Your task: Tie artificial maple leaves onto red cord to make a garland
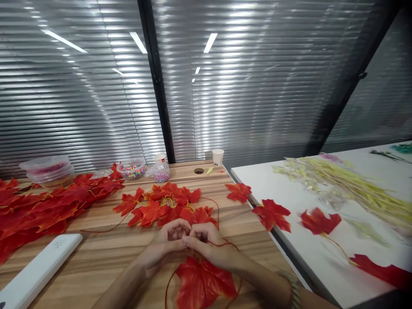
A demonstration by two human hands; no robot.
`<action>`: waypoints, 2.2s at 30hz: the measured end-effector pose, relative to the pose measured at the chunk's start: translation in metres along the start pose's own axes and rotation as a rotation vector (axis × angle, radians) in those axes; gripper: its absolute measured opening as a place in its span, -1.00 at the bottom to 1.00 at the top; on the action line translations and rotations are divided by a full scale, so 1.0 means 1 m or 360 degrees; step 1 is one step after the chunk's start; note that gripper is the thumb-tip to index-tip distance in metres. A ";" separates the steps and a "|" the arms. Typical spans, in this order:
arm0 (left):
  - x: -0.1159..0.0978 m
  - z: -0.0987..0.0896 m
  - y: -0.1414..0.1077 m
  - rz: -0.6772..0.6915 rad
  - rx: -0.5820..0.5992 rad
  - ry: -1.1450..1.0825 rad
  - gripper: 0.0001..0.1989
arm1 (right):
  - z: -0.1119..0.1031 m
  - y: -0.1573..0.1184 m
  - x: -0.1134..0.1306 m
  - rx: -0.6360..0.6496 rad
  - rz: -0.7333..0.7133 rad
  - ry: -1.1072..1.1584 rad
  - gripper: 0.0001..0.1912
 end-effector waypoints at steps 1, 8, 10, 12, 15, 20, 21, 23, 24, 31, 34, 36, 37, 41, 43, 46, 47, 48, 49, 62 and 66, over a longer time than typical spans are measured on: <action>-0.001 0.000 0.000 0.0003 -0.0003 0.0010 -0.76 | -0.001 0.000 0.001 -0.0021 -0.0003 -0.0013 -0.67; -0.006 0.002 -0.001 -0.0011 0.0016 0.0044 -0.77 | -0.002 0.001 0.009 -0.0018 -0.0042 0.0001 -0.65; -0.005 0.002 0.000 -0.0017 0.0009 0.0024 -0.77 | -0.003 0.003 0.008 -0.0029 -0.0039 -0.0001 -0.65; -0.003 0.001 0.000 -0.0020 -0.0008 -0.0013 -0.77 | -0.003 0.004 0.005 -0.0019 -0.0032 0.0012 -0.64; -0.001 0.001 -0.001 -0.0008 -0.0013 -0.0062 -0.77 | -0.002 0.006 0.002 -0.0014 -0.0029 0.0060 -0.62; -0.004 0.003 -0.002 -0.0013 -0.0042 -0.0055 -0.78 | -0.003 0.006 0.002 -0.0042 -0.0004 0.0072 -0.64; -0.005 0.003 -0.002 -0.0007 -0.0065 -0.0046 -0.78 | -0.003 0.005 0.003 -0.0035 0.0001 0.0068 -0.64; -0.006 0.001 -0.002 0.0009 -0.0098 -0.0014 -0.77 | -0.003 0.005 0.004 -0.0018 0.0009 0.0061 -0.64; -0.007 0.001 -0.002 0.0016 -0.0107 0.0006 -0.77 | -0.003 0.005 0.004 -0.0015 0.0006 0.0055 -0.64; -0.008 -0.002 0.000 0.0023 -0.0115 0.0106 -0.78 | -0.001 0.008 -0.002 -0.0061 -0.0044 0.0032 -0.66; -0.009 -0.004 0.001 0.0040 -0.0123 0.0167 -0.78 | -0.002 0.010 -0.003 -0.0071 -0.0092 -0.0005 -0.67; -0.010 -0.005 0.001 0.0048 -0.0143 0.0210 -0.78 | -0.003 0.010 -0.004 -0.0066 -0.0127 -0.0062 -0.67; -0.010 -0.006 0.001 0.0052 -0.0154 0.0223 -0.78 | -0.004 0.010 -0.004 -0.0062 -0.0142 -0.0095 -0.66; -0.009 -0.008 0.003 0.0079 -0.0177 0.0249 -0.76 | -0.006 0.010 -0.003 -0.0042 -0.0200 -0.0148 -0.69; -0.009 -0.008 0.004 0.0094 -0.0179 0.0254 -0.74 | -0.007 0.010 -0.004 -0.0041 -0.0205 -0.0148 -0.70; -0.010 -0.008 0.006 0.0098 -0.0150 0.0256 -0.75 | -0.008 0.011 -0.004 -0.0049 -0.0241 -0.0194 -0.68; -0.010 -0.007 0.007 0.0100 -0.0133 0.0252 -0.75 | -0.009 0.011 -0.003 -0.0047 -0.0262 -0.0212 -0.67; -0.011 -0.007 0.007 0.0102 -0.0117 0.0244 -0.75 | -0.009 0.010 -0.002 -0.0045 -0.0283 -0.0228 -0.67; -0.011 -0.007 0.008 0.0103 -0.0104 0.0235 -0.74 | -0.010 0.010 -0.001 -0.0039 -0.0300 -0.0247 -0.67; -0.004 -0.013 0.015 0.0096 -0.0050 0.0217 -0.73 | -0.013 0.013 -0.002 0.0043 -0.0459 -0.0345 -0.67; -0.002 -0.015 0.018 0.0079 -0.0050 0.0216 -0.72 | -0.016 0.012 0.002 0.0059 -0.0485 -0.0357 -0.67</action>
Point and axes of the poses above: each hand's wrist, its own y-axis towards the middle knuckle, its own z-axis out of the palm, x = y × z, the point moved 6 cm from there along y, towards the middle knuckle, and after that the axes turned 14 degrees about -y, right-handed, at the moved point
